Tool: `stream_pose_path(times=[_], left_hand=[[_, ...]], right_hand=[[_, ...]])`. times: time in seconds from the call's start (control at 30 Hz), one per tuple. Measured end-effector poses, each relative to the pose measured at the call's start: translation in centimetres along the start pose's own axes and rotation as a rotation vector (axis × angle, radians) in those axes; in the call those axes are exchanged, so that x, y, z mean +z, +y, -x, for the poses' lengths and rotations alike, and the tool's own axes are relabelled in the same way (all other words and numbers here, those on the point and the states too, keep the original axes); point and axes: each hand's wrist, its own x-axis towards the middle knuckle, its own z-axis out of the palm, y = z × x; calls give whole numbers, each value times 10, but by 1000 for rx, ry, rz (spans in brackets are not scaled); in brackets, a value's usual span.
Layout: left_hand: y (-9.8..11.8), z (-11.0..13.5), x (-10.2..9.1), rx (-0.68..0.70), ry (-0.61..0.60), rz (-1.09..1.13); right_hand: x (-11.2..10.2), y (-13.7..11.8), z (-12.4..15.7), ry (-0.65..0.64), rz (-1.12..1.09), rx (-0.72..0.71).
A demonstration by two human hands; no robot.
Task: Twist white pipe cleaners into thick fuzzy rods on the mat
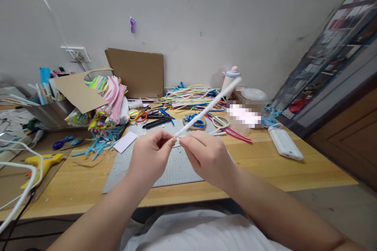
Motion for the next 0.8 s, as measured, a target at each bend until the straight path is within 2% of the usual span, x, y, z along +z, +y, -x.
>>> stream_pose_path(times=[0.13,0.23,0.33,0.4,0.53,0.63,0.7,0.8], left_hand=[[0,6,-2,346,28,-419],[1,9,-4,616,0,-617],[1,10,-6,850,-36,-687],[-1,11,-7,932,-49,-663],[-5,13,-7,958,-34,-562],[-10,13,-3,919,-38,-526],[-12,12,-1,872,-56,-519],[-11,9,-3,792,-94,-526]], right_hand=[[-18,3,-9,-111,175,-113],[-34,6,-23,-238,238,-151],[-44,11,-38,-411,124,-156],[-44,19,-44,-540,-46,-116],[-35,36,-47,-825,-364,56],[-27,39,-44,-899,-398,161],[-25,35,-42,-839,-352,179],[-29,23,-39,-542,-205,205]])
